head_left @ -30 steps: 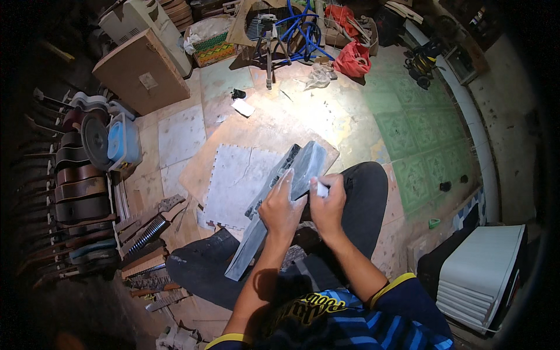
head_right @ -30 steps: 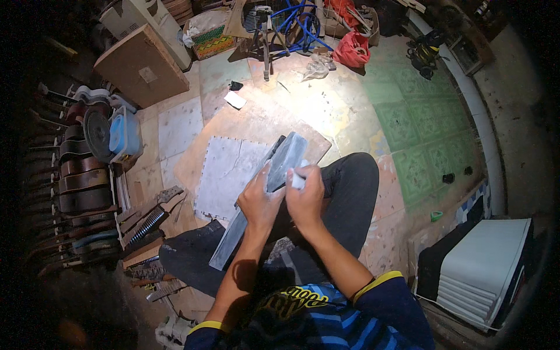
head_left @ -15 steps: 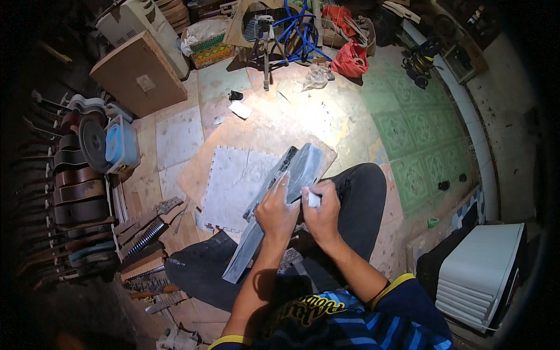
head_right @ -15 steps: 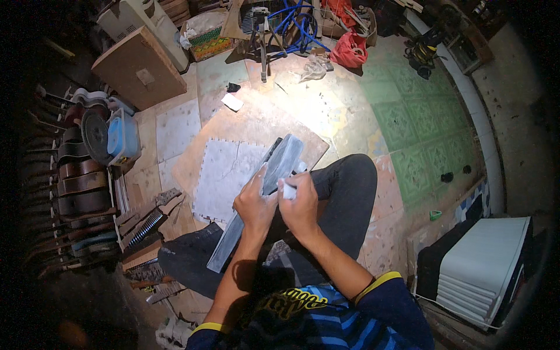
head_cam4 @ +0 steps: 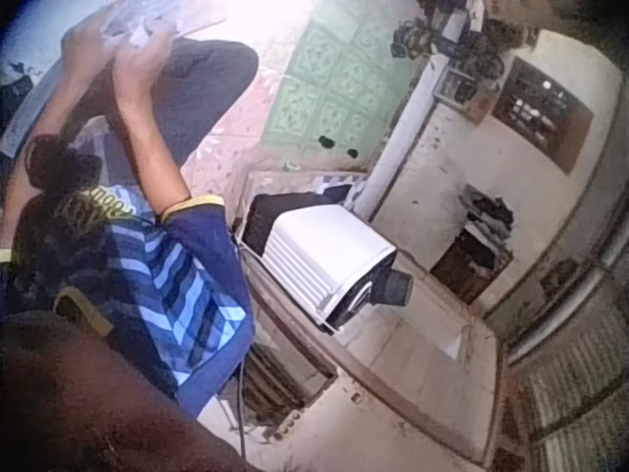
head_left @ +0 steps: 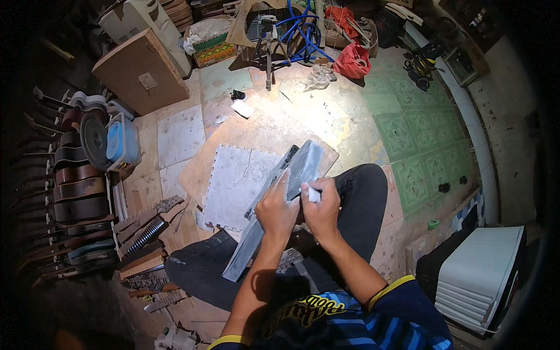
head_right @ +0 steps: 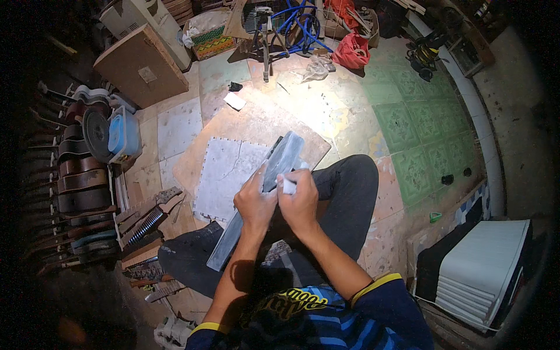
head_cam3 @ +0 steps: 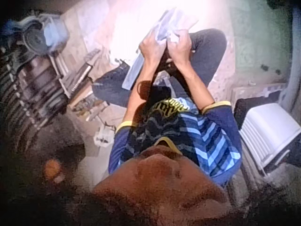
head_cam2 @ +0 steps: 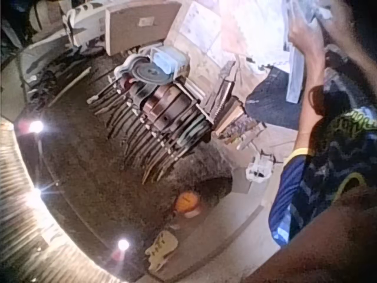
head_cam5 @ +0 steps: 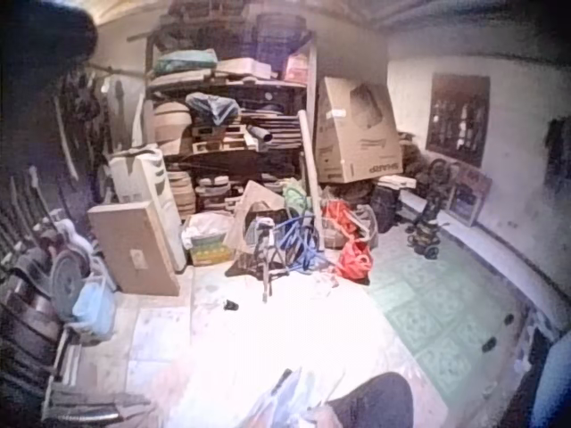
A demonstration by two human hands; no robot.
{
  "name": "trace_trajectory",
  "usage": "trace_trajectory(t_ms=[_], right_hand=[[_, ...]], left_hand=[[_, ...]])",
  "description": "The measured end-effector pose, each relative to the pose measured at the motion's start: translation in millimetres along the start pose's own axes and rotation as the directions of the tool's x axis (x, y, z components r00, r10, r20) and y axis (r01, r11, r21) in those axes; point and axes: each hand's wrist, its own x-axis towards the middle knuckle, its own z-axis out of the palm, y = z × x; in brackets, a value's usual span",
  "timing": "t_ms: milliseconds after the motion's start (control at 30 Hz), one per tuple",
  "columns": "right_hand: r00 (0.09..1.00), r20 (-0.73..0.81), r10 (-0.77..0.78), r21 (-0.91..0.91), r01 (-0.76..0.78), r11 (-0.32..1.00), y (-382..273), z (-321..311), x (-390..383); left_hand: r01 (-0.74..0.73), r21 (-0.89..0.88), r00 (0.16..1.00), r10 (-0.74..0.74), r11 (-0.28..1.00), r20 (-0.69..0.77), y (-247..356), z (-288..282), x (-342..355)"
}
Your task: The person sands the surfaces and edges of a guitar body with a piece of sandpaper.
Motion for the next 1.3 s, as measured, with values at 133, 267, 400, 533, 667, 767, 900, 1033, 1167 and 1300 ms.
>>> trace_trajectory(t_ms=[133, 267, 400, 533, 667, 767, 900, 1033, 1167, 1300], right_hand=[[0.995, -0.048, 0.088, 0.041, -0.086, 0.995, -2.5, 5.2, 2.8], [1.000, -0.018, 0.023, -0.025, -0.024, 0.999, 0.0, 4.4, 4.4], [0.998, -0.061, -0.011, -0.015, 0.010, 1.000, 2.0, 4.8, 1.3], [0.997, -0.026, 0.079, 0.025, -0.078, 0.997, 2.0, 1.7, 12.1], [0.998, -0.018, -0.054, -0.006, 0.054, 0.999, 4.8, 1.3, 9.9], [0.994, -0.081, 0.073, -0.006, -0.073, 0.997, 6.3, 2.4, 19.5], [1.000, -0.014, -0.006, -0.022, 0.005, 1.000, 11.4, -5.6, 16.7], [0.997, -0.029, -0.075, -0.003, 0.075, 0.997, 5.8, -2.4, 8.5], [0.986, -0.046, 0.159, 0.049, -0.156, 0.986, 15.7, -2.4, 20.9], [0.996, 0.007, -0.088, 0.003, 0.088, 0.996, 8.6, -3.5, 5.7]], left_hand=[[0.067, 0.017, 0.996, -0.068, 0.998, 0.057, 1.7, 1.3, 3.5], [-0.017, 0.000, 0.999, 0.017, 1.000, -0.035, -1.2, -2.0, 3.1], [0.016, -0.026, 1.000, -0.017, 1.000, -0.010, -2.5, 0.1, 0.4], [0.006, -0.041, 1.000, -0.006, 0.999, 0.008, -1.7, -1.3, 1.2], [0.011, -0.021, 1.000, -0.011, 1.000, -0.003, -0.9, 0.8, 2.3], [-0.005, -0.009, 1.000, 0.005, 1.000, -0.022, -3.2, 2.0, 0.4], [-0.028, -0.007, 0.998, 0.027, 1.000, -0.048, -1.2, 1.4, 1.2], [-0.002, 0.013, 1.000, 0.002, 1.000, -0.025, 1.0, 1.1, 1.5], [-0.006, -0.012, 1.000, 0.006, 1.000, -0.007, -0.1, -0.8, -0.3], [0.014, -0.002, 1.000, -0.014, 1.000, -0.005, -1.0, 1.1, -0.2]])
